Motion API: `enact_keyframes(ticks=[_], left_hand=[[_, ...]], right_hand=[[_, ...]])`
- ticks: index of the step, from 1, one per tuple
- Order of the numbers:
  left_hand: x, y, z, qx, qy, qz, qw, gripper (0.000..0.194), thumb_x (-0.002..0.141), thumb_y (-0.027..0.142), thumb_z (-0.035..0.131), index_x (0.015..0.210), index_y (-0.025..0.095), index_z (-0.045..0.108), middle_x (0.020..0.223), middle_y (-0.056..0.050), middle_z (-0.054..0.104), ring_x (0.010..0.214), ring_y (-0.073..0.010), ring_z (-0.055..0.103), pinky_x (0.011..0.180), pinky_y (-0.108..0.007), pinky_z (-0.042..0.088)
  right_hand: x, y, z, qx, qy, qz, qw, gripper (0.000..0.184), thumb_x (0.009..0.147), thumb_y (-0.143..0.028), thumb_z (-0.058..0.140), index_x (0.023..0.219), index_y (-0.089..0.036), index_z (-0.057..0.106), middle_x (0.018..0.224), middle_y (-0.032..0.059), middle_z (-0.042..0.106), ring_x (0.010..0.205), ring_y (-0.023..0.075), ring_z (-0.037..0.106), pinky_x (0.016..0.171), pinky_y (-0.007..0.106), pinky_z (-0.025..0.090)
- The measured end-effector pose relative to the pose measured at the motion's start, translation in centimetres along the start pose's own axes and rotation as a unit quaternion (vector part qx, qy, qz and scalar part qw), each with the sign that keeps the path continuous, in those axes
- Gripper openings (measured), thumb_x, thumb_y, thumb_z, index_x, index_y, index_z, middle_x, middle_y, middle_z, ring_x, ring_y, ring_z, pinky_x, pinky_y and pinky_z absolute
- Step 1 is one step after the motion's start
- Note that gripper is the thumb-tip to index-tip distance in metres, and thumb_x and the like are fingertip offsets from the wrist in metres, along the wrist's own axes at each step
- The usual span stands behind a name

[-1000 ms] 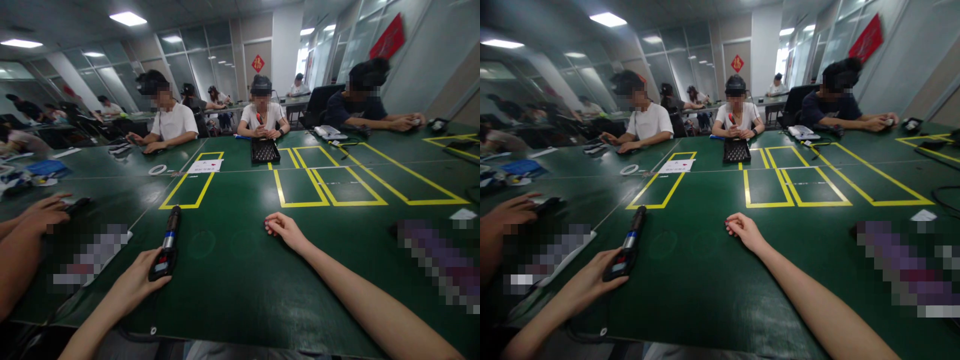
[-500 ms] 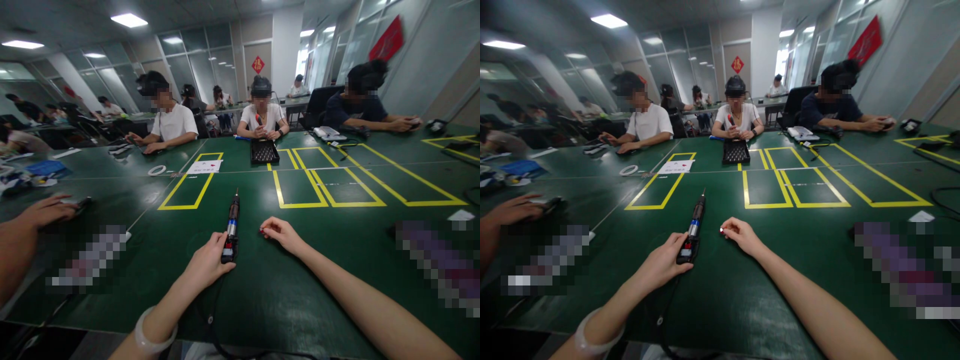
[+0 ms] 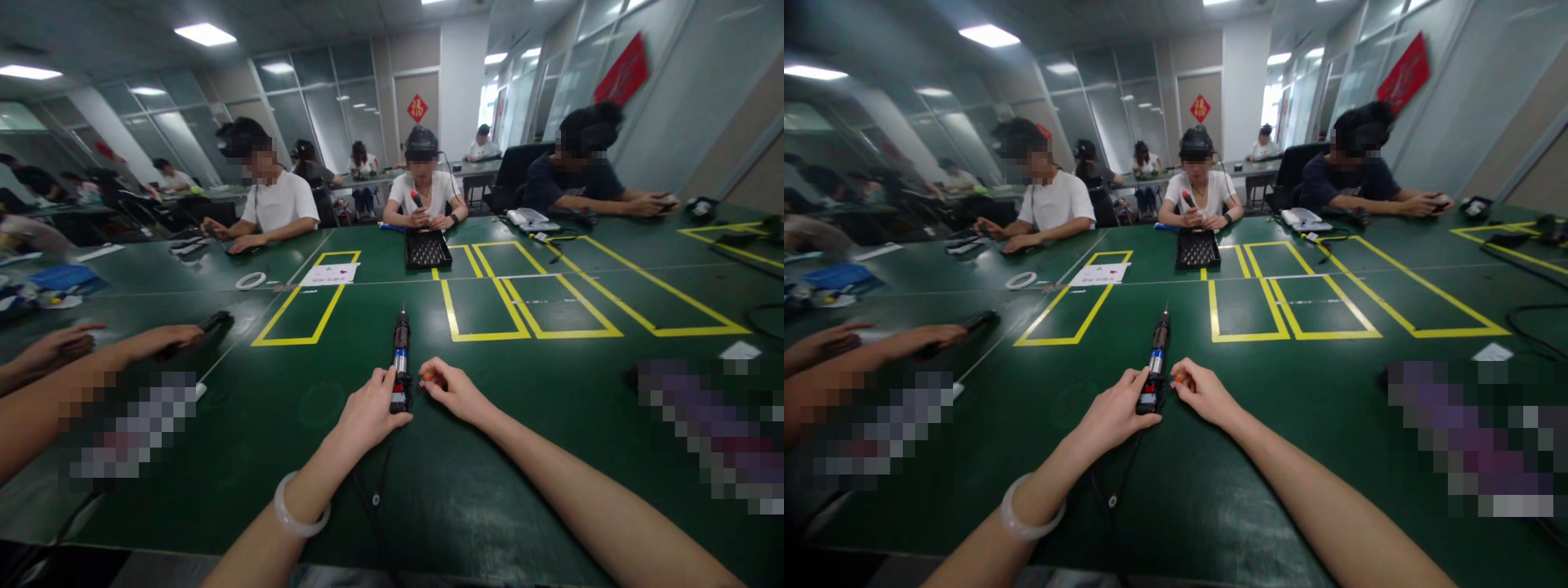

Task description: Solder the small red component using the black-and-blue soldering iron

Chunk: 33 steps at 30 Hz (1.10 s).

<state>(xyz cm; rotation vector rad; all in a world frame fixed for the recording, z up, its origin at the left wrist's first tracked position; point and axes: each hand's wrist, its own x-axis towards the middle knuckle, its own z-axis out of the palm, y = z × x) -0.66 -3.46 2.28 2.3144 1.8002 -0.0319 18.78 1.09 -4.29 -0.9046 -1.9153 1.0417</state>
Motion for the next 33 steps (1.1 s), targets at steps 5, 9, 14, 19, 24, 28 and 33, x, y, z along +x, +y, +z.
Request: enact_keyframes(ticks=[5,9,14,19,24,28,33], left_hand=[[0.0,0.3,-0.2,0.003,-0.003,-0.005,1.0,0.075,0.074,0.048,0.06,0.138,0.023,0.03,0.121,-0.011,0.048,0.1,-0.0276,0.06,0.074,-0.033,0.048],[-0.1,0.4,-0.4,0.002,-0.005,0.0,1.0,0.084,0.075,0.047,0.06,0.144,0.024,0.019,0.12,-0.011,0.048,0.099,-0.0265,0.06,0.073,-0.032,0.048],[0.0,0.7,-0.5,0.028,-0.006,0.006,1.0,0.083,0.075,0.047,0.06,0.144,0.025,0.019,0.119,-0.011,0.049,0.101,-0.0264,0.058,0.075,-0.032,0.047],[0.0,0.8,-0.3,0.054,0.018,0.017,0.998,0.08,0.074,0.052,0.06,0.141,0.024,0.026,0.116,-0.011,0.05,0.104,-0.0272,0.056,0.077,-0.033,0.048],[0.5,1.3,-0.3,0.053,0.039,0.002,0.998,0.066,0.083,0.061,0.041,0.137,0.025,0.033,0.111,-0.01,0.05,0.098,-0.0256,0.058,0.072,-0.032,0.048],[1.2,1.7,-0.1,0.085,0.057,-0.035,0.994,0.063,0.086,0.058,0.035,0.138,0.024,0.033,0.109,-0.011,0.05,0.095,-0.0264,0.058,0.071,-0.033,0.048],[0.6,0.2,0.3,0.108,0.073,-0.028,0.991,0.065,0.086,0.053,0.04,0.143,0.028,0.024,0.11,-0.01,0.049,0.096,-0.0256,0.055,0.072,-0.033,0.048]], right_hand=[[-0.1,-0.2,0.2,-0.001,-0.014,0.013,1.0,0.012,0.084,-0.018,0.055,0.096,-0.018,0.055,0.08,0.0001,0.061,0.067,0.0119,0.055,0.063,0.023,0.043],[0.0,-0.5,0.5,-0.016,-0.026,-0.001,1.0,0.009,0.085,-0.02,0.058,0.094,-0.018,0.056,0.083,0.0012,0.064,0.075,0.0139,0.059,0.069,0.025,0.044],[0.1,-0.8,0.9,-0.112,-0.012,-0.036,0.993,0.005,0.085,-0.022,0.061,0.088,-0.019,0.06,0.081,0.0011,0.058,0.075,0.0144,0.056,0.07,0.025,0.043],[0.1,-1.1,1.2,-0.094,0.005,-0.027,0.995,0.006,0.083,-0.019,0.062,0.087,-0.017,0.059,0.076,-0.0007,0.056,0.066,0.0121,0.053,0.062,0.023,0.042],[-0.1,-1.6,0.9,-0.113,0.017,-0.023,0.993,0.01,0.088,-0.021,0.054,0.081,-0.017,0.06,0.075,0.0008,0.061,0.067,0.0133,0.056,0.064,0.024,0.041],[-0.3,-2.2,0.7,-0.069,0.005,-0.013,0.997,0.012,0.09,-0.024,0.05,0.09,-0.017,0.06,0.075,0.0006,0.064,0.066,0.0129,0.058,0.063,0.023,0.043],[-0.5,-2.0,0.7,-0.036,-0.013,-0.014,0.999,0.015,0.091,-0.026,0.05,0.101,-0.018,0.058,0.081,0.0013,0.065,0.071,0.0134,0.06,0.067,0.024,0.044]])
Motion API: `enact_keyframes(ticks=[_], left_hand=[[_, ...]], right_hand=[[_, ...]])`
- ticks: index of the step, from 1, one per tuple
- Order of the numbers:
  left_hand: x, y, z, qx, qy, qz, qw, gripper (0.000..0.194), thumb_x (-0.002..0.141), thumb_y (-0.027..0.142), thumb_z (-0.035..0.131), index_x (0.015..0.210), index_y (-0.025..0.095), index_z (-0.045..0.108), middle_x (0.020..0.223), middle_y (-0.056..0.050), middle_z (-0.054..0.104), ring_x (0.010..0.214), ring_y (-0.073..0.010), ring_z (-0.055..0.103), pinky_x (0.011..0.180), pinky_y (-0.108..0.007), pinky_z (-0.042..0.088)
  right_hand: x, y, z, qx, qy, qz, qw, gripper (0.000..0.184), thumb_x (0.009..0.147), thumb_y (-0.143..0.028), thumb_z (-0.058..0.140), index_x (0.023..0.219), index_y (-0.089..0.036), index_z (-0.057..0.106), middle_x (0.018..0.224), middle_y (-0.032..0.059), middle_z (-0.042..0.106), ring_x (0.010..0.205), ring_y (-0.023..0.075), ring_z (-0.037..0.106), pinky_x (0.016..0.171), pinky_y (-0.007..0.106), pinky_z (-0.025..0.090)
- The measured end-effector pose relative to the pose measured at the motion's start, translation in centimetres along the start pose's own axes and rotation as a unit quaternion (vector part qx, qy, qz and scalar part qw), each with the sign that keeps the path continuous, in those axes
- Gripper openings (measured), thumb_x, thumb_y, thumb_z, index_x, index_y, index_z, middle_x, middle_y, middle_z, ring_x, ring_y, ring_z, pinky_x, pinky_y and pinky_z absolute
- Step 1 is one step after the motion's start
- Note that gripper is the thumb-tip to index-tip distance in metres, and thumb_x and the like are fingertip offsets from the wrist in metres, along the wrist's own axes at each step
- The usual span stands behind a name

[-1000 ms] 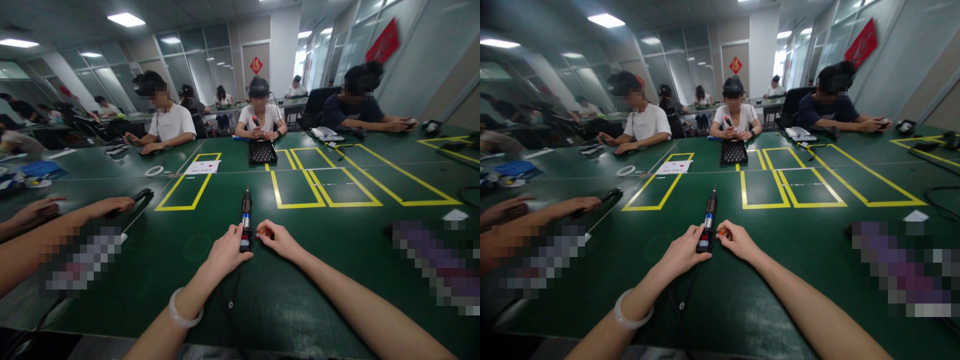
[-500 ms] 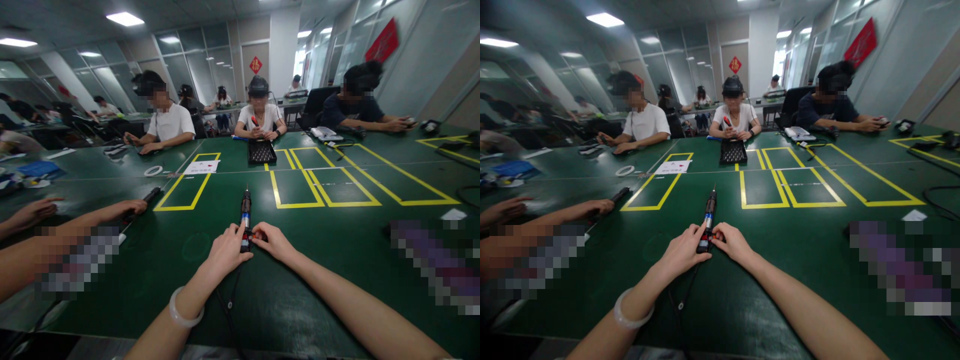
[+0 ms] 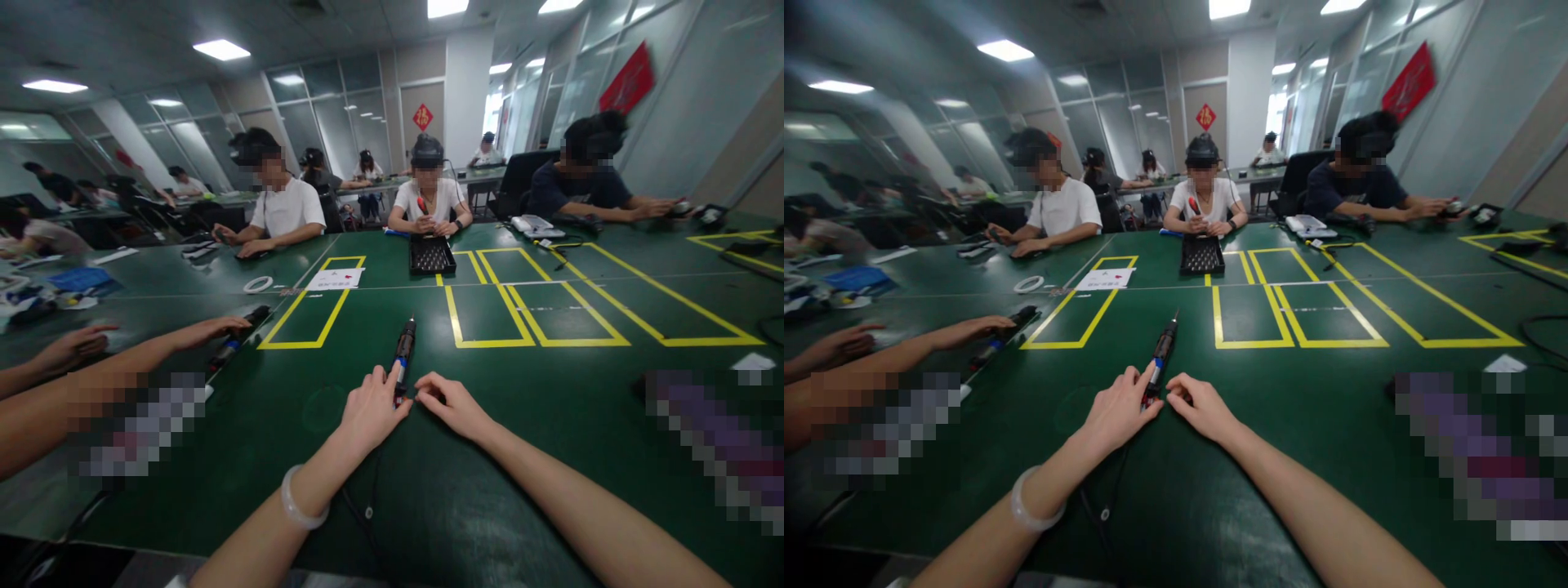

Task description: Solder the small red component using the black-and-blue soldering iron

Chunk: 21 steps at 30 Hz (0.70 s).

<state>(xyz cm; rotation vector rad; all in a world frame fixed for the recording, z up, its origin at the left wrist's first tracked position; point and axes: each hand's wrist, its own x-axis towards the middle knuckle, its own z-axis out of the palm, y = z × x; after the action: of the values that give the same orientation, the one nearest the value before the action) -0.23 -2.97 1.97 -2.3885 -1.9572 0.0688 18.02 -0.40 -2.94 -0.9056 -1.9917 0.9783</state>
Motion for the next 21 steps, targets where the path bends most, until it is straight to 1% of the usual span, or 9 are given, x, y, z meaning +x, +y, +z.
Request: enact_keyframes(ticks=[3,7,10,13,17,19,21], left_hand=[[-1.6,-2.1,0.0,0.008,-0.007,0.001,1.0,0.066,0.085,0.051,0.043,0.144,0.03,0.022,0.111,-0.009,0.048,0.096,-0.0238,0.055,0.072,-0.031,0.047],[-4.3,-6.3,0.1,0.014,-0.022,-0.018,1.0,0.065,0.086,0.051,0.04,0.144,0.028,0.024,0.117,-0.011,0.048,0.098,-0.0242,0.054,0.075,-0.032,0.048],[-6.4,-10.3,0.8,0.023,-0.022,-0.048,0.998,0.062,0.088,0.05,0.036,0.143,0.023,0.029,0.121,-0.013,0.048,0.101,-0.0259,0.054,0.08,-0.036,0.048],[-8.1,-14.8,1.7,0.03,-0.013,-0.075,0.997,0.061,0.089,0.049,0.031,0.142,0.02,0.031,0.123,-0.014,0.048,0.104,-0.0278,0.054,0.086,-0.039,0.047],[-9.8,-20.7,2.8,0.023,-0.002,-0.116,0.993,0.064,0.087,0.053,0.03,0.139,0.018,0.036,0.123,-0.016,0.05,0.104,-0.0303,0.056,0.09,-0.042,0.045],[-10.4,-23.2,3.1,0.021,0.005,-0.131,0.991,0.066,0.085,0.055,0.031,0.137,0.016,0.039,0.122,-0.016,0.051,0.104,-0.0318,0.057,0.09,-0.043,0.045],[-10.8,-25.1,3.2,0.018,0.016,-0.137,0.99,0.068,0.084,0.056,0.031,0.135,0.013,0.041,0.119,-0.017,0.054,0.103,-0.0326,0.058,0.088,-0.043,0.045]], right_hand=[[0.0,0.4,-0.2,-0.005,0.004,0.004,1.0,0.014,0.09,-0.026,0.051,0.099,-0.018,0.058,0.084,0.0023,0.064,0.076,0.0143,0.06,0.069,0.024,0.045],[0.0,0.5,-0.5,-0.012,-0.002,0.018,1.0,0.013,0.09,-0.025,0.051,0.095,-0.018,0.061,0.081,0.0019,0.063,0.074,0.0146,0.059,0.068,0.025,0.044],[0.0,0.6,-0.6,-0.032,-0.01,0.018,0.999,0.012,0.089,-0.025,0.052,0.092,-0.018,0.062,0.08,0.0017,0.063,0.073,0.0149,0.058,0.067,0.026,0.044],[0.0,0.6,-0.6,-0.048,-0.015,0.014,0.999,0.012,0.089,-0.024,0.053,0.091,-0.019,0.063,0.081,0.0019,0.063,0.074,0.0151,0.058,0.068,0.026,0.043],[0.1,0.6,-0.6,-0.05,-0.018,0.018,0.998,0.012,0.089,-0.023,0.052,0.089,-0.018,0.063,0.08,0.0018,0.062,0.073,0.0146,0.057,0.067,0.026,0.042],[0.1,0.6,-0.6,-0.05,-0.019,0.019,0.998,0.012,0.089,-0.024,0.053,0.089,-0.018,0.063,0.079,0.0015,0.062,0.072,0.0144,0.057,0.067,0.025,0.042],[0.1,0.6,-0.6,-0.05,-0.02,0.018,0.998,0.012,0.089,-0.024,0.053,0.089,-0.018,0.063,0.08,0.0016,0.062,0.072,0.0144,0.057,0.067,0.025,0.042]])
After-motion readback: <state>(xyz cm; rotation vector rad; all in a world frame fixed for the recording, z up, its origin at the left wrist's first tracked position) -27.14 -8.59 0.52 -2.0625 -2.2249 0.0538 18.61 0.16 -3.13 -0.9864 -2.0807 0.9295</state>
